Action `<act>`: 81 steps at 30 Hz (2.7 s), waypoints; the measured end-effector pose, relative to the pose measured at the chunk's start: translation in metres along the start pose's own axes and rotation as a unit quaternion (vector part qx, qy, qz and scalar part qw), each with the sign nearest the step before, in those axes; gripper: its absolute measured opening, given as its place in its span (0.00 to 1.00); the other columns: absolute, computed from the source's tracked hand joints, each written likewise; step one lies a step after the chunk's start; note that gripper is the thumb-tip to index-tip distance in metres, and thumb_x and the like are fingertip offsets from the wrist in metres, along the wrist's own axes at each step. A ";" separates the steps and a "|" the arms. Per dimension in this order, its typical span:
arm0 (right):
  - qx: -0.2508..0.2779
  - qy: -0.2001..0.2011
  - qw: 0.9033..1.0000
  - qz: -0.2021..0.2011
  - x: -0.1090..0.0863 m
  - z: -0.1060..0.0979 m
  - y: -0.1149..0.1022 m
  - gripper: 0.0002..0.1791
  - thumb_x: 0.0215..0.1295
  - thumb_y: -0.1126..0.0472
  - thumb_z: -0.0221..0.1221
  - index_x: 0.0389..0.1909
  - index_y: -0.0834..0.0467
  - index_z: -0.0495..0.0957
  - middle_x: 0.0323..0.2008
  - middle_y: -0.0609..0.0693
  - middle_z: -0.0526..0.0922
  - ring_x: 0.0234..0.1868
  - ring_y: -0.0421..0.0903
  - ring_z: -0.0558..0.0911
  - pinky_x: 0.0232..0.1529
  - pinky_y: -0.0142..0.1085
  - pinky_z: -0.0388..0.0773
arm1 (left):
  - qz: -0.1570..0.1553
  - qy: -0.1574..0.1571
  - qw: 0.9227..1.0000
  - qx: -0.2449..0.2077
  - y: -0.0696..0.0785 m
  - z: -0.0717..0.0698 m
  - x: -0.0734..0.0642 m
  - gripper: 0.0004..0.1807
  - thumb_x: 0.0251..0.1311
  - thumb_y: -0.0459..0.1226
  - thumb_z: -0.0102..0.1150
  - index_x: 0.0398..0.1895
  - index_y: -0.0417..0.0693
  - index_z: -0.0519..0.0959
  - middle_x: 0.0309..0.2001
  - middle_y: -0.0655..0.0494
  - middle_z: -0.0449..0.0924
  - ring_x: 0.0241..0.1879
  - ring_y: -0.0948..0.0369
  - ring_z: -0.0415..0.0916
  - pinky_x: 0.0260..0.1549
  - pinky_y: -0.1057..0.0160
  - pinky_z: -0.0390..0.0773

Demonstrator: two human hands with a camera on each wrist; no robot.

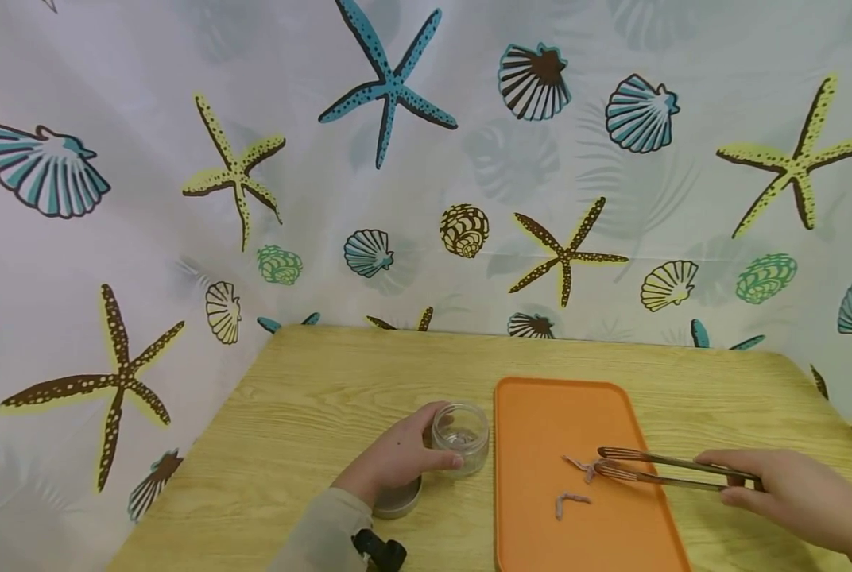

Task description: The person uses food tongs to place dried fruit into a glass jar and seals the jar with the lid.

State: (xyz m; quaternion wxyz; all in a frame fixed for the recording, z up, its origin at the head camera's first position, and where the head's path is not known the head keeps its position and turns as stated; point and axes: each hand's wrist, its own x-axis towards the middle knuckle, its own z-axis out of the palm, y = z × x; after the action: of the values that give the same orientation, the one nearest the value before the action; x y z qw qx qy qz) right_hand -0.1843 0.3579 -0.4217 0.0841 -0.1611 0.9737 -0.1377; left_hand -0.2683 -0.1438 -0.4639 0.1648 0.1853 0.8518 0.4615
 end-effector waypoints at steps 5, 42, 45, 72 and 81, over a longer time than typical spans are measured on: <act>-0.030 0.035 0.999 -0.026 0.007 0.001 -0.008 0.21 0.66 0.47 0.65 0.60 0.44 0.82 0.47 0.40 0.85 0.42 0.36 0.83 0.39 0.40 0.80 | 0.002 0.000 1.000 -0.001 0.000 0.000 0.001 0.47 0.57 0.54 0.73 0.77 0.54 0.62 0.69 0.51 0.70 0.67 0.52 0.67 0.64 0.41 0.64; -0.062 0.154 0.983 -0.083 0.017 0.004 -0.037 0.21 0.62 0.54 0.70 0.56 0.39 0.84 0.44 0.36 0.87 0.32 0.27 0.75 0.27 0.33 0.69 | -0.005 0.003 1.000 -0.001 0.001 0.001 -0.001 0.47 0.57 0.54 0.73 0.77 0.55 0.62 0.70 0.52 0.69 0.69 0.52 0.64 0.66 0.42 0.63; -0.057 0.159 0.982 -0.089 0.019 0.002 -0.043 0.21 0.62 0.54 0.70 0.57 0.39 0.83 0.44 0.36 0.86 0.28 0.27 0.71 0.26 0.32 0.67 | -0.005 0.003 1.000 0.000 0.000 0.001 -0.001 0.47 0.57 0.54 0.73 0.77 0.57 0.62 0.70 0.53 0.69 0.69 0.53 0.65 0.66 0.43 0.63; -0.019 0.198 0.963 -0.181 0.054 -0.001 -0.095 0.22 0.65 0.57 0.68 0.60 0.43 0.82 0.49 0.36 0.86 0.38 0.29 0.81 0.33 0.34 0.76 | -0.002 0.011 1.000 0.010 0.001 0.001 0.000 0.47 0.57 0.54 0.73 0.77 0.55 0.62 0.69 0.52 0.70 0.67 0.52 0.67 0.63 0.42 0.66; -0.015 0.183 0.964 -0.191 0.064 -0.001 -0.105 0.21 0.66 0.56 0.68 0.60 0.39 0.81 0.47 0.32 0.85 0.33 0.27 0.77 0.31 0.33 0.73 | -0.001 0.006 1.000 0.006 -0.001 0.000 0.001 0.47 0.57 0.54 0.73 0.77 0.57 0.62 0.68 0.52 0.70 0.66 0.53 0.68 0.63 0.43 0.67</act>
State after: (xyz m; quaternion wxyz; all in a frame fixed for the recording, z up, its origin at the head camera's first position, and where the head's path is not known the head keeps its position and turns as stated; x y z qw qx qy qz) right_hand -0.2136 0.2407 -0.3971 -0.1256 -0.3172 0.9256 -0.1639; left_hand -0.2695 -0.1434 -0.4650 0.1593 0.1822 0.8557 0.4574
